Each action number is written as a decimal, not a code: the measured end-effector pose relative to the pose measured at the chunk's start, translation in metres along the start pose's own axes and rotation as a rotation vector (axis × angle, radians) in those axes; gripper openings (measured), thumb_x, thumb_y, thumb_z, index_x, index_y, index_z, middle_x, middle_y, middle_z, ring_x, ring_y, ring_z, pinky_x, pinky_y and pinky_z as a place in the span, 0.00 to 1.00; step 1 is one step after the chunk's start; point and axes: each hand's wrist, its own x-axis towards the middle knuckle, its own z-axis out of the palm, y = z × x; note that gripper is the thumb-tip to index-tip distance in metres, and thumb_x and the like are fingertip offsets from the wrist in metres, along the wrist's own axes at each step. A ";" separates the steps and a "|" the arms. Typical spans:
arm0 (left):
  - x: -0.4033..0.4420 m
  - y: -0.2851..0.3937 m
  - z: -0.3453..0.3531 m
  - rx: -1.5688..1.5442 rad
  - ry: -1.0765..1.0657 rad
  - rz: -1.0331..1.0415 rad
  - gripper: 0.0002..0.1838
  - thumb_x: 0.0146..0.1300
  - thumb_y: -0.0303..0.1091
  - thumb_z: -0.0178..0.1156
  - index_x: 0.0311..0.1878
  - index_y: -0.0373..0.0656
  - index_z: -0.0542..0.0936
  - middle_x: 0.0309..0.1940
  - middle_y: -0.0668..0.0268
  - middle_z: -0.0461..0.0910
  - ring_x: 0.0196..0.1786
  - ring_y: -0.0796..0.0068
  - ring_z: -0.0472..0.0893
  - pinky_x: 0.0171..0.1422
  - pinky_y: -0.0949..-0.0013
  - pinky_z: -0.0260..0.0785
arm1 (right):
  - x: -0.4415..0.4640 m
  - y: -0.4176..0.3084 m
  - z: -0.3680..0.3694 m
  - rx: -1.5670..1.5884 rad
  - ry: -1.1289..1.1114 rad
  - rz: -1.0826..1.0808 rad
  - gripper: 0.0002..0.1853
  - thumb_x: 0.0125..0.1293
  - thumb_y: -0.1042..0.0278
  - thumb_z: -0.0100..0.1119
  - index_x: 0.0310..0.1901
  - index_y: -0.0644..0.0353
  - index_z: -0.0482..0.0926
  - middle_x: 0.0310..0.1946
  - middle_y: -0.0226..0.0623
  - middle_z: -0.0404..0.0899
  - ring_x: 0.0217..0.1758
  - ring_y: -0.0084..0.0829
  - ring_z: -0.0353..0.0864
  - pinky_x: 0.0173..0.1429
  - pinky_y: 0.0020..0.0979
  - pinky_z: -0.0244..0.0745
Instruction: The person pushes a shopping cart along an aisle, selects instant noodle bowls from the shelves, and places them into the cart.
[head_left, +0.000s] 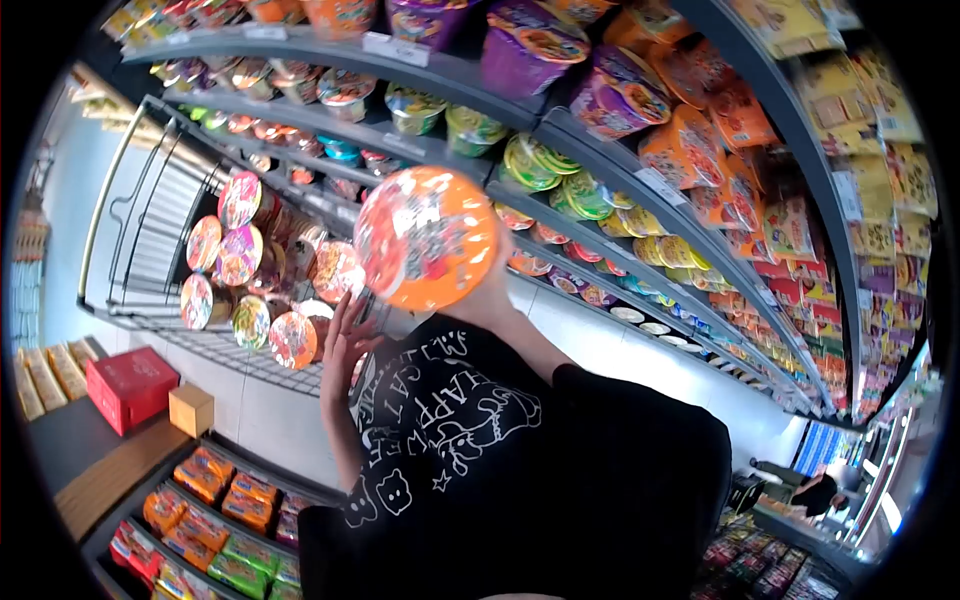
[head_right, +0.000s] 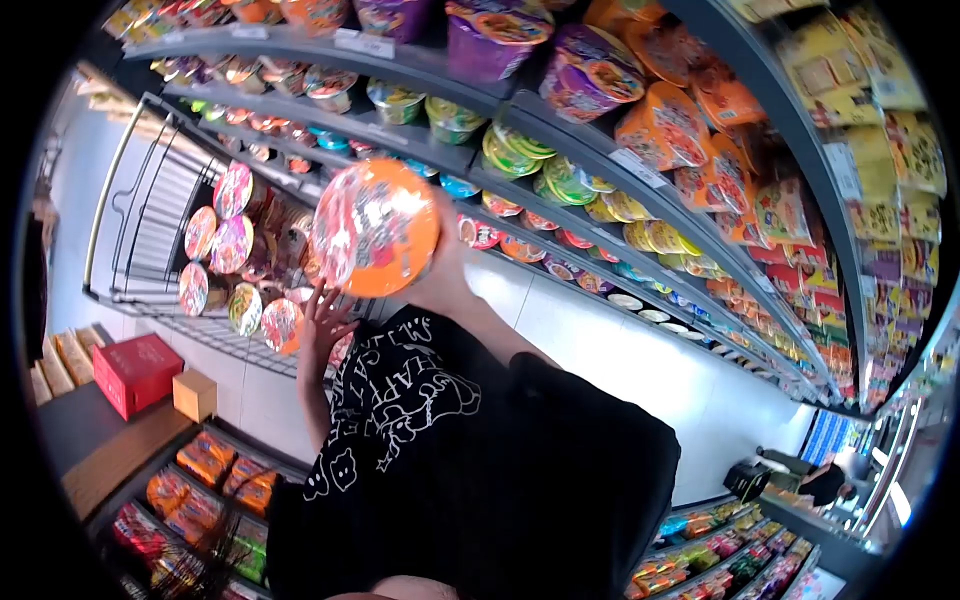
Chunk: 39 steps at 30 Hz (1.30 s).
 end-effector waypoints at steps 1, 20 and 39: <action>-0.001 -0.001 0.006 -0.130 -0.048 0.029 0.37 0.54 0.56 0.45 0.61 0.43 0.49 0.59 0.57 0.52 0.56 0.61 0.62 0.54 0.60 0.61 | -0.009 0.004 0.014 0.221 -0.038 0.016 0.56 0.26 0.59 0.73 0.56 0.60 0.44 0.54 0.46 0.49 0.59 0.40 0.50 0.61 0.37 0.48; -0.022 -0.076 -0.166 -0.735 0.863 0.061 0.32 0.50 0.42 0.57 0.55 0.43 0.57 0.54 0.56 0.57 0.56 0.59 0.59 0.54 0.49 0.59 | -0.098 0.126 0.110 0.102 -1.268 0.203 0.41 0.46 0.56 0.59 0.59 0.62 0.49 0.57 0.52 0.51 0.61 0.43 0.52 0.61 0.31 0.51; -0.060 -0.200 -0.115 0.882 0.935 -0.037 0.44 0.43 0.39 0.60 0.60 0.34 0.47 0.50 0.53 0.64 0.43 0.66 0.71 0.43 0.70 0.65 | -0.131 0.169 0.121 0.078 -1.486 0.236 0.46 0.43 0.61 0.60 0.61 0.52 0.40 0.62 0.43 0.23 0.63 0.45 0.46 0.60 0.34 0.53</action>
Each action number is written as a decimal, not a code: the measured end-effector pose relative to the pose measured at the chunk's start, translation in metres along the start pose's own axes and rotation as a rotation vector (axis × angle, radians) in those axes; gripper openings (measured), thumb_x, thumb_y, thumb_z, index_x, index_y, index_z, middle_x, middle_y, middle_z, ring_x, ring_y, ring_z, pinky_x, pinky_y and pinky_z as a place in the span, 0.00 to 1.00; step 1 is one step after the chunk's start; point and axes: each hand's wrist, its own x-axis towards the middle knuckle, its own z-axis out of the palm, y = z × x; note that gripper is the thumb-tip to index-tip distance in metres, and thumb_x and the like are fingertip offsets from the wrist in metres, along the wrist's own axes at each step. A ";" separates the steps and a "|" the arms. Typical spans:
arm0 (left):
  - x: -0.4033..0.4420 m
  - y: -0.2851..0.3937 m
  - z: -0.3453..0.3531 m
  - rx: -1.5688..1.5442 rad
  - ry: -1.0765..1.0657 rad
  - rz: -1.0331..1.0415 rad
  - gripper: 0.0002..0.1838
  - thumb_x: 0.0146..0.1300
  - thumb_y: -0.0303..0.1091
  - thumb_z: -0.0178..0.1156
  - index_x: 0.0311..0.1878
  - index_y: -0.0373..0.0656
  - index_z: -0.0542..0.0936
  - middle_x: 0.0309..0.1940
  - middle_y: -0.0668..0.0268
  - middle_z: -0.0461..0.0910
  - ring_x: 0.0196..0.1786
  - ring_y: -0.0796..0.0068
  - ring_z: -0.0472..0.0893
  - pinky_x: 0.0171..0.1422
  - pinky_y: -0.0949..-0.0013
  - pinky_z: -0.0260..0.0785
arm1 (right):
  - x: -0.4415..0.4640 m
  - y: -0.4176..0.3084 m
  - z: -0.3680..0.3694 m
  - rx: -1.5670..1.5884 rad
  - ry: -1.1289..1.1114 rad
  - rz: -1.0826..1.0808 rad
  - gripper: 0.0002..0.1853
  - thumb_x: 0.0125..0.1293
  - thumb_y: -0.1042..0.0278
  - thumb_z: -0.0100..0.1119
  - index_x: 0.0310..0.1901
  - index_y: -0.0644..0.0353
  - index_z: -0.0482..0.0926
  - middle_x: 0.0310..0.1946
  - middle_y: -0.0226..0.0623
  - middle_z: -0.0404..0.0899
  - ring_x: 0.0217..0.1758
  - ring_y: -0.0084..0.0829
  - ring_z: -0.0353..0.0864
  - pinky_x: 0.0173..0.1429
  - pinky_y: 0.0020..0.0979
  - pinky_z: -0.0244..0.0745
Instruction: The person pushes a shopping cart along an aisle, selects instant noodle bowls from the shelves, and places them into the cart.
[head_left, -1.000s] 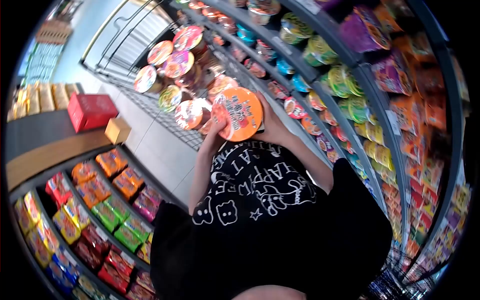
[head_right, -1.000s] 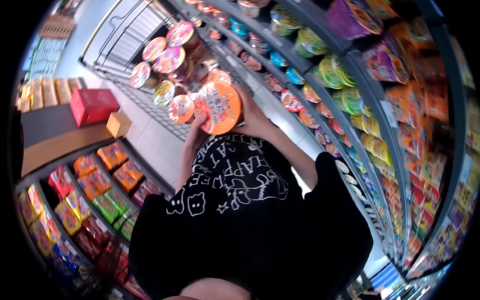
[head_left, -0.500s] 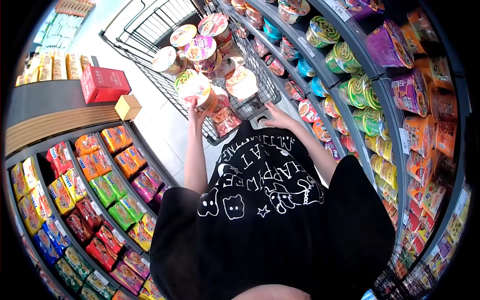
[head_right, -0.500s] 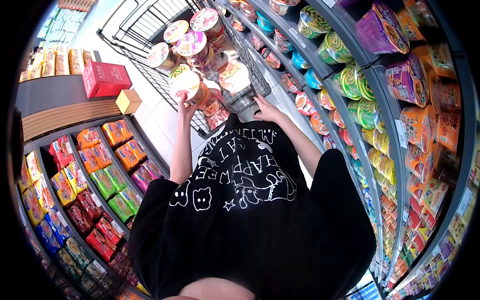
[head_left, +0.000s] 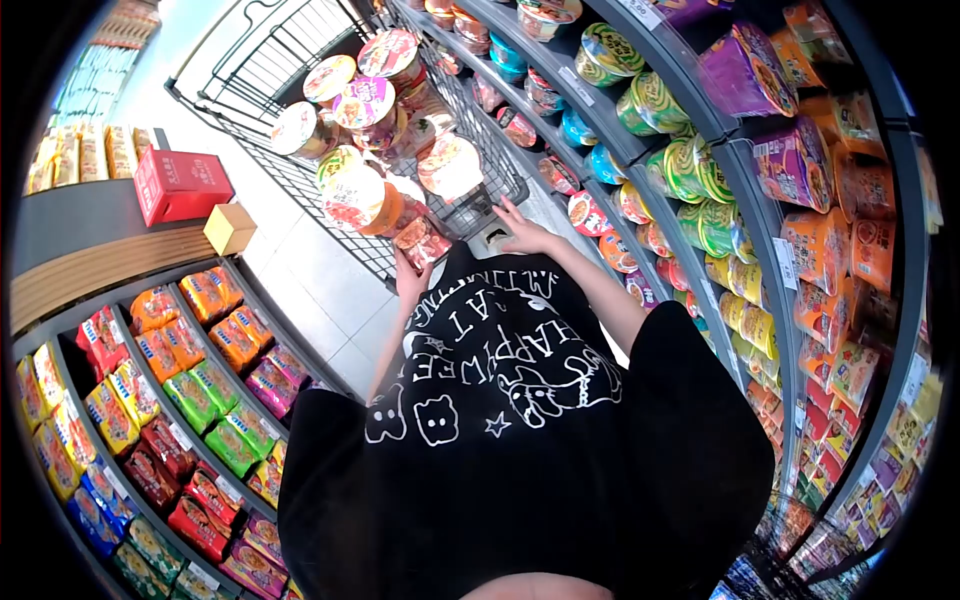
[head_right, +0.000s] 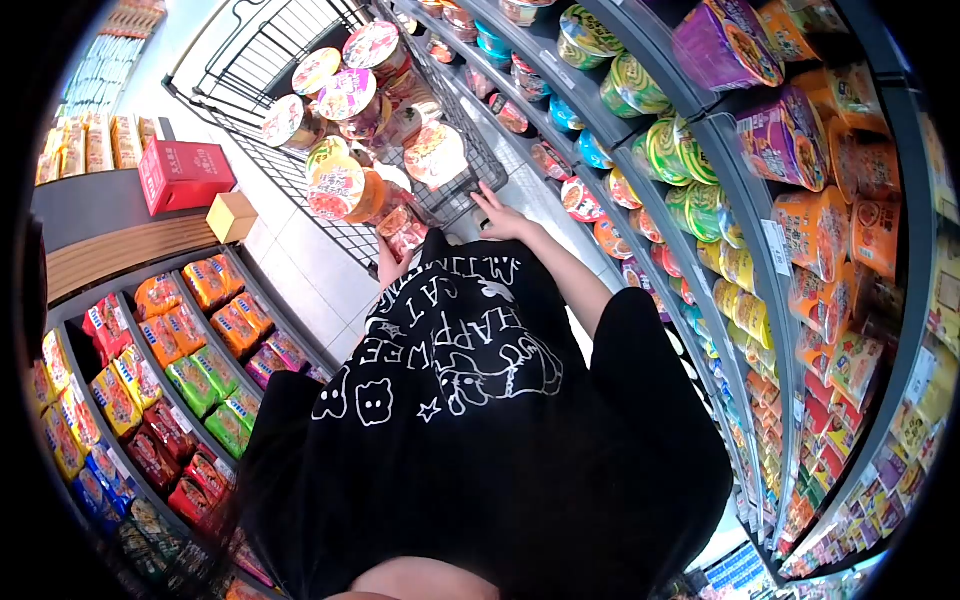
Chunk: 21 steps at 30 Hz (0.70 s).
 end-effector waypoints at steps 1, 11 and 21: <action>-0.004 0.014 -0.002 0.067 -0.023 -0.074 0.46 0.41 0.39 0.62 0.59 0.33 0.47 0.51 0.52 0.63 0.44 0.66 0.71 0.44 0.70 0.65 | 0.000 0.000 0.000 -0.004 0.002 0.008 0.46 0.43 0.61 0.60 0.61 0.52 0.40 0.62 0.43 0.23 0.63 0.45 0.46 0.60 0.34 0.53; 0.002 0.010 -0.003 -0.062 -0.028 -0.090 0.44 0.41 0.39 0.62 0.58 0.32 0.49 0.52 0.50 0.61 0.52 0.62 0.67 0.52 0.69 0.60 | 0.002 -0.025 -0.030 -0.081 0.246 0.307 0.26 0.45 0.65 0.56 0.50 0.58 0.65 0.41 0.46 0.72 0.39 0.38 0.74 0.40 0.31 0.69; 0.001 0.013 -0.005 -0.078 -0.017 -0.144 0.43 0.40 0.36 0.63 0.57 0.33 0.52 0.49 0.53 0.66 0.48 0.64 0.70 0.50 0.70 0.62 | -0.038 0.011 -0.236 1.518 1.667 0.367 0.26 0.53 0.40 0.44 0.23 0.62 0.67 0.21 0.34 0.69 0.23 0.31 0.71 0.27 0.30 0.64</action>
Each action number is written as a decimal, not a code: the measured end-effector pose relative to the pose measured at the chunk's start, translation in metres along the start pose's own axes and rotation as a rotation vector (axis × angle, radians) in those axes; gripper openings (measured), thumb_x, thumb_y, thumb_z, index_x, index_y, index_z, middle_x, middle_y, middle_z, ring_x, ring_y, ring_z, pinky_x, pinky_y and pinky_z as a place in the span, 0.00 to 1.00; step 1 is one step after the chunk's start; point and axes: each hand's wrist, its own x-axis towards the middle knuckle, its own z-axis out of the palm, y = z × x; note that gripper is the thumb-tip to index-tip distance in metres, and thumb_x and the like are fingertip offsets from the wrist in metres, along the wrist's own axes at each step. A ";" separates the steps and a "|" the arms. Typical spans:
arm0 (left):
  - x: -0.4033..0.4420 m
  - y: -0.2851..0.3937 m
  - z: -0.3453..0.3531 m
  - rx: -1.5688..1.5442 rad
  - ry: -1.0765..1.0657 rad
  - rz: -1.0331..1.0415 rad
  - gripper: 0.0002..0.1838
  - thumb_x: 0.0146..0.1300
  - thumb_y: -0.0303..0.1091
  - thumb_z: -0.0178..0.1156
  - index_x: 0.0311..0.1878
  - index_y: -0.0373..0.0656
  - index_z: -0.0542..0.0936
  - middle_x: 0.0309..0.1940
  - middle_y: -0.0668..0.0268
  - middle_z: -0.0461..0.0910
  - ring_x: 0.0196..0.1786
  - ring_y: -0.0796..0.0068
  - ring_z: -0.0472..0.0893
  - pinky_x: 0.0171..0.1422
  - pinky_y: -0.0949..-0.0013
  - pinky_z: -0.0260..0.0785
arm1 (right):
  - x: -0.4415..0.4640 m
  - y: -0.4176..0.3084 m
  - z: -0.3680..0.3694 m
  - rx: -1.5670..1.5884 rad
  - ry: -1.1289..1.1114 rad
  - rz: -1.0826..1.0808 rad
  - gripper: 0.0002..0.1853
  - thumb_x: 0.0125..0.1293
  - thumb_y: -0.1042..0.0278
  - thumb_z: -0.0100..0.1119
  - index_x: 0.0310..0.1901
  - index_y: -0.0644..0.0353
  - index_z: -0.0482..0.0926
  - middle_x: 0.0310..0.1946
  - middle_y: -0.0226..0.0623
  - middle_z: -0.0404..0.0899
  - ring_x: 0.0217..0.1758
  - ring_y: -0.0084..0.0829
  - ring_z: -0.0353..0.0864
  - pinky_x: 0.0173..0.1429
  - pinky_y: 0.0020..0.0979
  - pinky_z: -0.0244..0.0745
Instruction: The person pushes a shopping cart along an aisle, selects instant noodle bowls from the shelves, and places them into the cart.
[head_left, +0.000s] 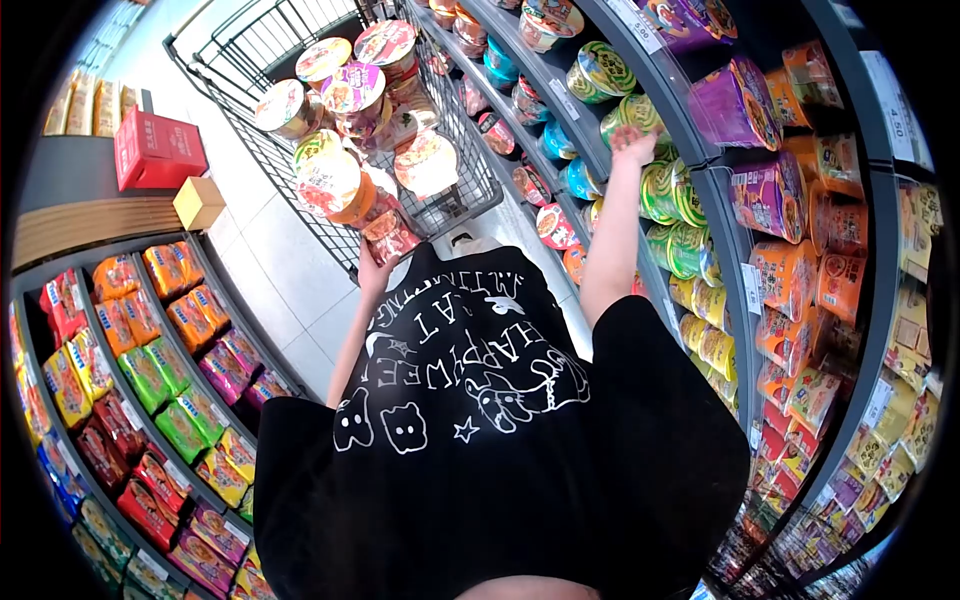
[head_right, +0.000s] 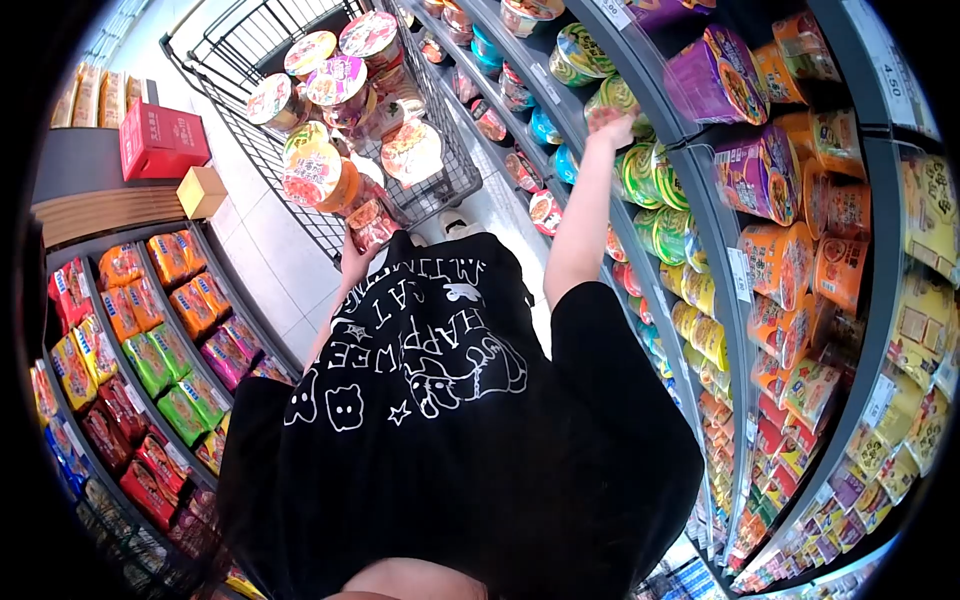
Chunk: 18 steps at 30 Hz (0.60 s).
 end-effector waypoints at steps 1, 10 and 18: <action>0.000 -0.001 0.000 -0.011 0.003 -0.006 0.43 0.39 0.36 0.64 0.57 0.33 0.52 0.48 0.53 0.66 0.48 0.64 0.70 0.50 0.70 0.62 | 0.017 -0.004 0.000 -0.003 -0.032 0.049 0.26 0.53 0.40 0.45 0.23 0.62 0.67 0.21 0.35 0.69 0.23 0.31 0.71 0.27 0.30 0.64; -0.001 0.004 -0.001 -0.009 0.049 0.050 0.42 0.38 0.34 0.64 0.57 0.32 0.53 0.50 0.52 0.65 0.51 0.63 0.68 0.54 0.70 0.59 | 0.044 -0.020 -0.013 0.095 0.053 -0.056 0.21 0.55 0.50 0.31 0.24 0.61 0.67 0.20 0.36 0.69 0.18 0.30 0.69 0.19 0.26 0.59; 0.006 0.013 0.008 0.257 0.055 -0.251 0.47 0.35 0.40 0.65 0.54 0.29 0.48 0.51 0.34 0.52 0.55 0.43 0.57 0.57 0.59 0.55 | 0.063 -0.020 -0.007 -0.083 -0.155 -0.162 0.16 0.60 0.61 0.35 0.26 0.63 0.70 0.24 0.37 0.72 0.26 0.29 0.72 0.30 0.25 0.68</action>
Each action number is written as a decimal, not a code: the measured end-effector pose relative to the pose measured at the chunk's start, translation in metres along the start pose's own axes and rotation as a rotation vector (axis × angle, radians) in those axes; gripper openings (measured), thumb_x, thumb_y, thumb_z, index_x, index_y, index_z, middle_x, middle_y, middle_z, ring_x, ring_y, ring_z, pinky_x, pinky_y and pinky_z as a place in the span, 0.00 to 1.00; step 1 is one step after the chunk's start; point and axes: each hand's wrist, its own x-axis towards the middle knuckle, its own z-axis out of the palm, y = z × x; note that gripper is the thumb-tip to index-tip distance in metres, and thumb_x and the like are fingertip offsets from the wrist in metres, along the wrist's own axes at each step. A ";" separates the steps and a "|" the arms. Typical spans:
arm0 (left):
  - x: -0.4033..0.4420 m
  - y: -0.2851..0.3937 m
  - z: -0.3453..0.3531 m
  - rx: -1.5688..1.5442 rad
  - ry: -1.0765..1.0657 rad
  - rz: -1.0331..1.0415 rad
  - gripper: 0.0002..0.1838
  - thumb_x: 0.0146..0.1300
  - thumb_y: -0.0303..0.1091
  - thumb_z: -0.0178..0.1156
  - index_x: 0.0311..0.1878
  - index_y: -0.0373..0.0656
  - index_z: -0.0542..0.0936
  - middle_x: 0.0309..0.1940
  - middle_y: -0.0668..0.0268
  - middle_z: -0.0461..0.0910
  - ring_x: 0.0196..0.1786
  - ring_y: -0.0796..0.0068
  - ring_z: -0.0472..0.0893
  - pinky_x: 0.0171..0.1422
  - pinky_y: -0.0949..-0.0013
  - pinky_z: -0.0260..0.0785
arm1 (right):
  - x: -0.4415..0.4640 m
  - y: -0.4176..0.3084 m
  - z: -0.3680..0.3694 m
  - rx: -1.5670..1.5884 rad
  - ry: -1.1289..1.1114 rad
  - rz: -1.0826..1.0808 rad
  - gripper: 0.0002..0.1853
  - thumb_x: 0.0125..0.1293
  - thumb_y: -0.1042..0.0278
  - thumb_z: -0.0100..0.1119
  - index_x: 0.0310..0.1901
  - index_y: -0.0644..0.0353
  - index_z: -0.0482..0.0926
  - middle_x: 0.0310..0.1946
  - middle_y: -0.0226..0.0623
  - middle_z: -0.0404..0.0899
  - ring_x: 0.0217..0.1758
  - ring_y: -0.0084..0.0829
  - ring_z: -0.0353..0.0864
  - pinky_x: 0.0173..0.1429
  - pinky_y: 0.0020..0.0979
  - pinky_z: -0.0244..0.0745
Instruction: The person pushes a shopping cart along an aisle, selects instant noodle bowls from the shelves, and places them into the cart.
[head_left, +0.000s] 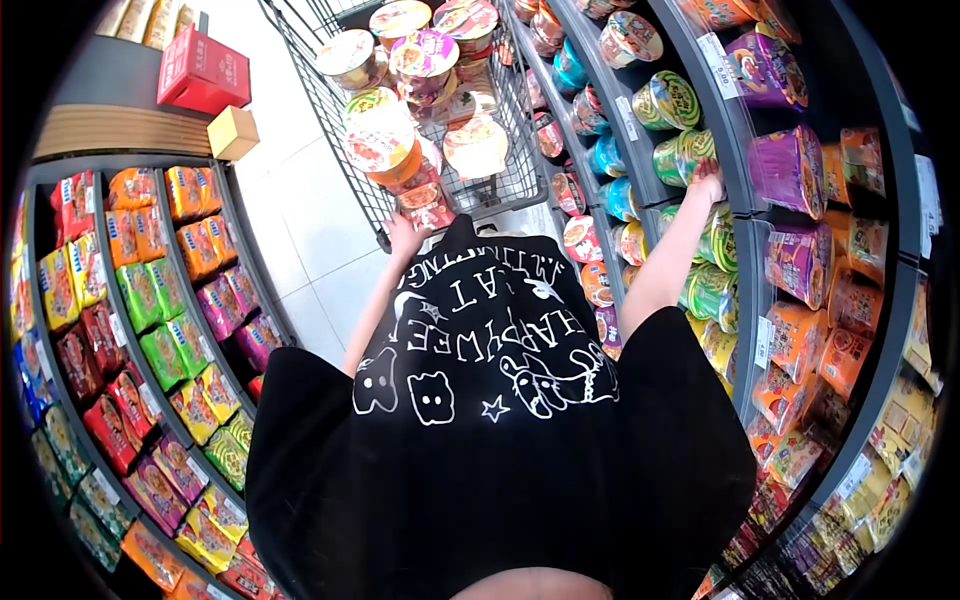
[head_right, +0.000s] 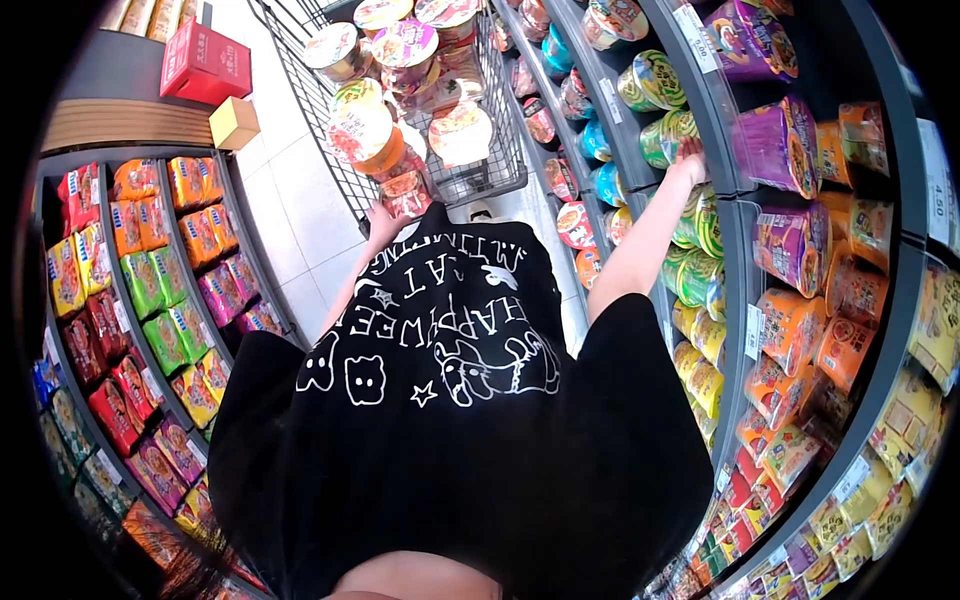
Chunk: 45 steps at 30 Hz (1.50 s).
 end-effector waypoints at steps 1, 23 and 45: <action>0.001 0.002 -0.003 -0.050 -0.036 0.090 0.46 0.36 0.40 0.64 0.54 0.29 0.49 0.51 0.35 0.53 0.55 0.44 0.58 0.57 0.60 0.55 | -0.012 0.002 0.002 0.028 -0.055 -0.034 0.14 0.59 0.64 0.38 0.25 0.65 0.70 0.21 0.37 0.73 0.23 0.29 0.72 0.28 0.24 0.68; -0.013 0.133 -0.046 -0.689 -0.793 0.034 0.17 0.57 0.43 0.50 0.30 0.34 0.71 0.18 0.72 0.63 0.23 0.81 0.72 0.33 0.74 0.73 | -0.204 0.101 -0.027 -0.698 -1.404 0.304 0.18 0.59 0.63 0.45 0.17 0.67 0.74 0.17 0.38 0.75 0.25 0.26 0.76 0.32 0.23 0.69; 0.159 0.070 0.053 -0.814 -0.331 -0.570 0.11 0.61 0.38 0.38 0.33 0.41 0.65 0.19 0.67 0.68 0.27 0.68 0.74 0.35 0.64 0.71 | -0.058 -0.033 -0.171 -0.101 0.054 0.063 0.17 0.56 0.55 0.51 0.21 0.62 0.66 0.19 0.38 0.71 0.22 0.31 0.73 0.24 0.27 0.68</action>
